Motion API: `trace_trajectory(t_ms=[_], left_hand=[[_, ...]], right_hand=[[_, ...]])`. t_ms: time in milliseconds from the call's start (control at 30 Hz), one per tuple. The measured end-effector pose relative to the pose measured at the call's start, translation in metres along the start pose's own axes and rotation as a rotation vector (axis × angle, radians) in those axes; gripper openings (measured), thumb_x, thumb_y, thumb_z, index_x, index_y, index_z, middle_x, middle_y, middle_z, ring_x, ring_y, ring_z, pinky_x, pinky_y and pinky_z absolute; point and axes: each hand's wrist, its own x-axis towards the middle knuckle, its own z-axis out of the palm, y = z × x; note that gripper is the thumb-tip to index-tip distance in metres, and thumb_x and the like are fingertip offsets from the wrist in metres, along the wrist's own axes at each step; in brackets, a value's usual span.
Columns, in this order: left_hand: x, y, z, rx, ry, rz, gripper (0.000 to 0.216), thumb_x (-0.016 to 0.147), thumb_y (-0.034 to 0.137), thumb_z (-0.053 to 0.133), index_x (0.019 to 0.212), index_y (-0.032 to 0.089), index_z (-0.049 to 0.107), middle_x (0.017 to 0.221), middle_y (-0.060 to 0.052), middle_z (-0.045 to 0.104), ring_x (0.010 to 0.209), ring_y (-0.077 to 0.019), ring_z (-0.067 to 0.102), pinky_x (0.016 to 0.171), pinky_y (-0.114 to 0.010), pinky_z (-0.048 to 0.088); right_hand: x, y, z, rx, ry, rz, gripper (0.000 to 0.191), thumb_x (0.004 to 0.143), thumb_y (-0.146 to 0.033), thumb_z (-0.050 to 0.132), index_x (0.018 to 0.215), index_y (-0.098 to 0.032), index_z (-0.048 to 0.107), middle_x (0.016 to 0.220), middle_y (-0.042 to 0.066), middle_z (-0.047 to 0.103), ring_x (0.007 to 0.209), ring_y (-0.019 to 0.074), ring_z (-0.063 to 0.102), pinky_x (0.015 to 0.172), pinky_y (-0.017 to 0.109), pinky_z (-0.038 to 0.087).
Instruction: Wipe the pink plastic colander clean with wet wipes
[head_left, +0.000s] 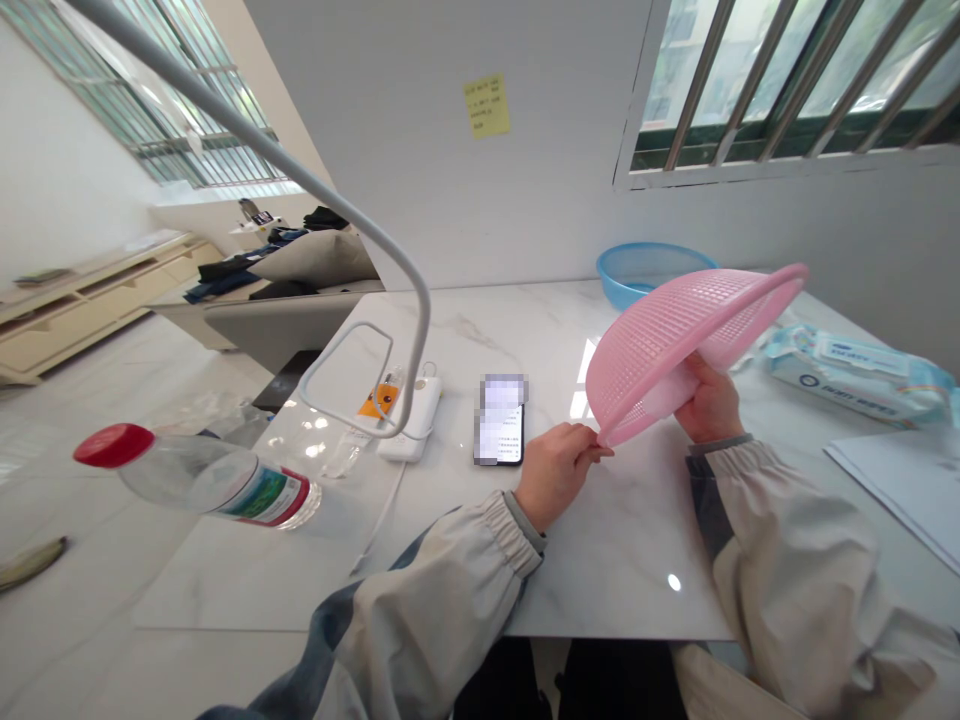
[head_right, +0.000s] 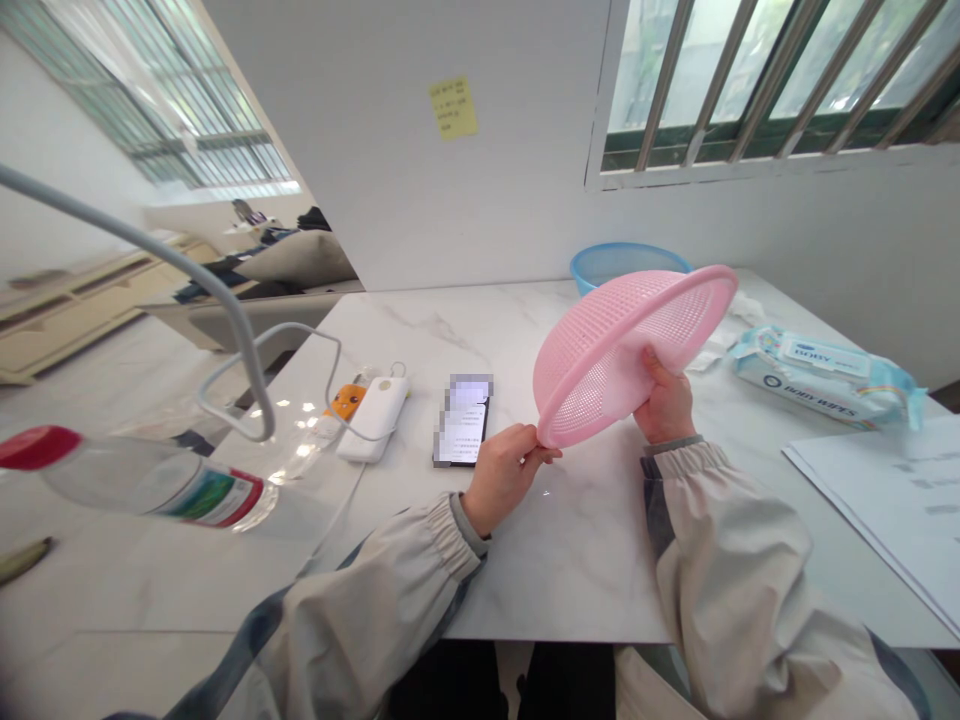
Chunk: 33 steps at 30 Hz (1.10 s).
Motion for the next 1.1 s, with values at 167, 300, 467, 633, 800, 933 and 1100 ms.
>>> trace_trajectory(t_ms=[167,300,467,633,800,933,1100], left_hand=[[-0.002,-0.001,0.002,0.091,-0.053,0.018,0.019,0.103,0.024,0.07,0.087,0.023,0.079,0.081,-0.001,0.076,0.076,-0.0145,0.071,0.071,-0.024,0.055],[-0.003,-0.002,0.004,0.117,-0.077,0.088,0.016,0.103,0.023,0.07,0.091,0.024,0.081,0.087,-0.001,0.079,0.08,-0.0149,0.073,0.072,-0.024,0.055],[-0.001,-0.002,0.004,0.127,-0.062,0.117,0.017,0.103,0.028,0.07,0.092,0.023,0.082,0.087,-0.001,0.08,0.082,-0.0163,0.075,0.072,-0.026,0.055],[0.0,0.001,0.002,0.118,-0.123,0.114,0.014,0.102,0.031,0.072,0.097,0.025,0.083,0.094,-0.002,0.081,0.085,-0.0179,0.075,0.075,-0.027,0.055],[0.0,0.004,0.001,0.099,-0.162,0.088,0.014,0.101,0.034,0.074,0.1,0.023,0.083,0.09,-0.004,0.08,0.082,-0.0183,0.073,0.073,-0.027,0.053],[0.0,0.006,0.001,0.091,-0.162,0.033,0.02,0.101,0.038,0.074,0.094,0.021,0.082,0.083,-0.003,0.076,0.074,-0.016,0.068,0.068,-0.026,0.05],[0.0,0.008,0.0,0.032,-0.141,0.031,0.024,0.103,0.041,0.072,0.095,0.021,0.082,0.079,-0.002,0.074,0.072,-0.0147,0.067,0.069,-0.025,0.052]], right_hand=[[-0.009,0.006,0.001,-0.025,-0.103,0.074,0.026,0.08,-0.024,0.088,0.104,-0.019,0.08,0.121,0.006,0.08,0.112,0.0227,0.076,0.102,0.035,0.064],[-0.021,0.013,0.005,-0.053,-0.234,0.195,0.037,0.076,-0.032,0.094,0.108,-0.021,0.079,0.112,0.004,0.081,0.109,0.0238,0.077,0.1,0.036,0.066],[-0.029,0.015,0.01,-0.054,-0.285,0.254,0.039,0.076,-0.036,0.093,0.11,-0.023,0.079,0.113,0.005,0.081,0.11,0.0253,0.076,0.099,0.038,0.067],[-0.031,0.007,0.013,-0.095,-0.32,0.282,0.03,0.075,-0.036,0.094,0.098,-0.023,0.08,0.101,0.005,0.081,0.107,0.028,0.077,0.098,0.041,0.067],[-0.033,0.004,0.015,-0.103,-0.325,0.266,0.026,0.076,-0.036,0.093,0.093,-0.023,0.079,0.093,0.005,0.08,0.102,0.0281,0.077,0.095,0.042,0.068],[-0.033,0.003,0.017,-0.096,-0.319,0.269,0.029,0.074,-0.038,0.094,0.092,-0.022,0.079,0.095,0.005,0.081,0.102,0.027,0.077,0.095,0.041,0.069],[-0.031,0.002,0.016,-0.071,-0.32,0.252,0.026,0.075,-0.035,0.091,0.094,-0.022,0.08,0.096,0.005,0.081,0.101,0.0281,0.078,0.093,0.042,0.069]])
